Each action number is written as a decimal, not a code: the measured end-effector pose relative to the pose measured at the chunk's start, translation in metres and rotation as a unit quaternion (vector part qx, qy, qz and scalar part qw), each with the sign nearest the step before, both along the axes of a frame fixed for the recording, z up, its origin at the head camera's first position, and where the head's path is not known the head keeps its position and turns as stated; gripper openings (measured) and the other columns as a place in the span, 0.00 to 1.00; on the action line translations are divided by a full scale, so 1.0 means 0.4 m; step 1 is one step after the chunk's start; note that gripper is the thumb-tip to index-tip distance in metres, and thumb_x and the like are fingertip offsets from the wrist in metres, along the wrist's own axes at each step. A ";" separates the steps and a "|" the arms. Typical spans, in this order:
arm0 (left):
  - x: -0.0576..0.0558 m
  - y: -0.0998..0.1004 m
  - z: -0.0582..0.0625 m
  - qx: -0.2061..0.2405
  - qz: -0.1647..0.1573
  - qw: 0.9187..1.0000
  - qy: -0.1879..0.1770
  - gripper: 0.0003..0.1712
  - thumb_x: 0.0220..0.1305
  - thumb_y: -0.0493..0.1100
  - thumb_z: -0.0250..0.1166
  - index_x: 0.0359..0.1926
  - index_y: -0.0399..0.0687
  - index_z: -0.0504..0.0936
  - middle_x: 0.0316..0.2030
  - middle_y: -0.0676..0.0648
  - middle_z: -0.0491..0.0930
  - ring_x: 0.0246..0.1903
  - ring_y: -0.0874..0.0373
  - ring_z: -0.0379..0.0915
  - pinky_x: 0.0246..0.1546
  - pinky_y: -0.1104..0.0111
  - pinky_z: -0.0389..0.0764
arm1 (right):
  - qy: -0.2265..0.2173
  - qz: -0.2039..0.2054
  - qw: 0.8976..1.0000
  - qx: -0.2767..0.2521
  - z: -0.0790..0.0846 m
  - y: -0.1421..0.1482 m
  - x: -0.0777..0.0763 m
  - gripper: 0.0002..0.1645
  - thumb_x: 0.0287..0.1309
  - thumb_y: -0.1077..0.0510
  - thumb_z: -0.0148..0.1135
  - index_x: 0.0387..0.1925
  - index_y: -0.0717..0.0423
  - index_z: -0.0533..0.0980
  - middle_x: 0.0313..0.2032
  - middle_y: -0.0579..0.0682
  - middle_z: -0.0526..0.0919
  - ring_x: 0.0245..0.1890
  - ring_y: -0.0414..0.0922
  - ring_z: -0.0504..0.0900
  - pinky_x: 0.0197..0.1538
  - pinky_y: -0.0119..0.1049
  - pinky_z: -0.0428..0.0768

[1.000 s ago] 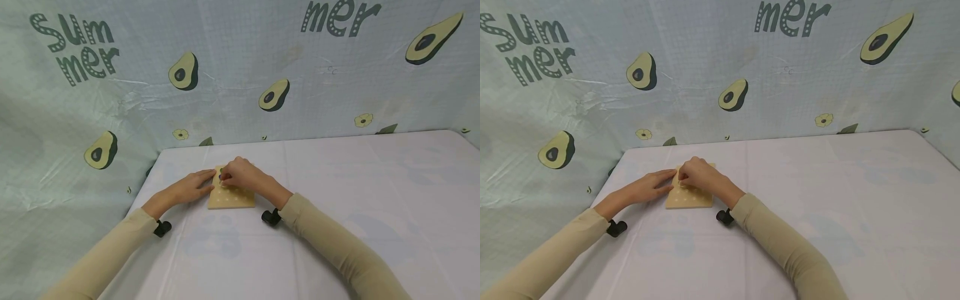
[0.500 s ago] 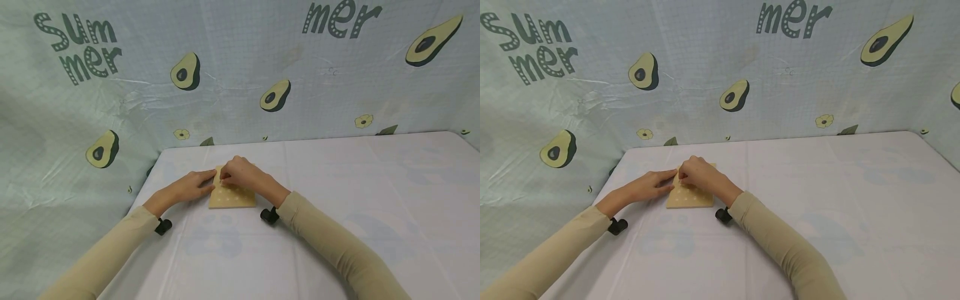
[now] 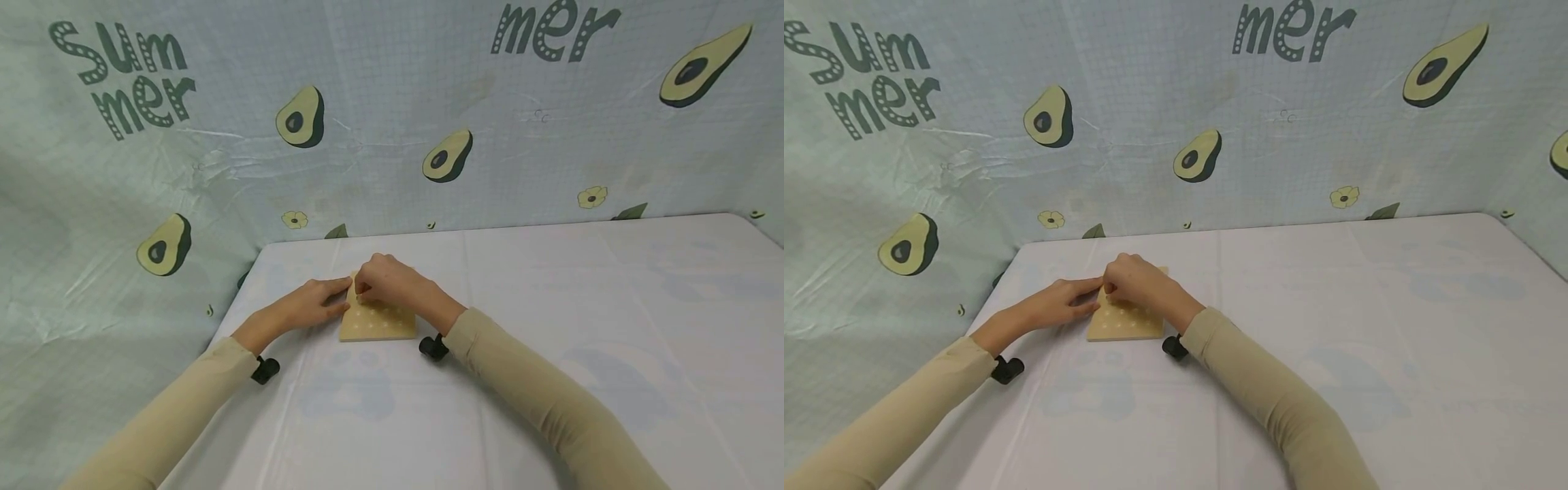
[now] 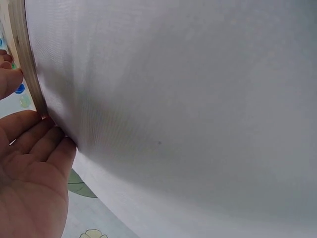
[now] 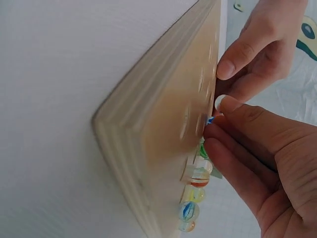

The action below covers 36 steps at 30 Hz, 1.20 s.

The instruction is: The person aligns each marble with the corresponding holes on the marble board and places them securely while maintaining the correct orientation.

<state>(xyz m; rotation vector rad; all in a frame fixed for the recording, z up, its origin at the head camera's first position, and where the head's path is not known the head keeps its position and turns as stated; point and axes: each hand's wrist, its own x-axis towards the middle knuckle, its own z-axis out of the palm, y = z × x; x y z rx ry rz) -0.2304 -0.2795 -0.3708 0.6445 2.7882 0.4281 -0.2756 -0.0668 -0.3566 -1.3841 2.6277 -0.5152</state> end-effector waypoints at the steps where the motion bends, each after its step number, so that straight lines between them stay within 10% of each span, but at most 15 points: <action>1: 0.000 0.000 0.002 0.001 0.000 1.000 0.001 0.37 0.77 0.50 0.58 0.77 0.38 0.59 0.74 0.38 0.63 0.72 0.42 0.60 0.69 0.49 0.67 | 0.003 0.003 1.000 -0.002 0.000 0.000 -0.001 0.06 0.64 0.57 0.70 0.38 0.54 0.89 0.34 0.45 0.88 0.27 0.36 0.77 0.33 0.26 0.77; 19: -0.007 0.014 0.012 0.013 -0.011 1.000 0.016 0.36 0.75 0.49 0.60 0.76 0.35 0.62 0.72 0.36 0.65 0.71 0.41 0.62 0.69 0.49 0.68 | -0.003 0.013 1.000 0.001 0.021 0.034 -0.004 0.07 0.65 0.55 0.70 0.38 0.53 0.89 0.34 0.43 0.89 0.28 0.35 0.79 0.35 0.26 0.79; 36: 0.013 0.026 -0.005 0.014 0.024 1.000 0.011 0.35 0.77 0.46 0.57 0.76 0.33 0.61 0.73 0.36 0.64 0.74 0.42 0.58 0.71 0.50 0.64 | -0.043 -0.003 0.999 0.013 0.028 0.285 -0.070 0.10 0.59 0.58 0.74 0.43 0.54 0.88 0.37 0.43 0.89 0.36 0.36 0.84 0.42 0.30 0.83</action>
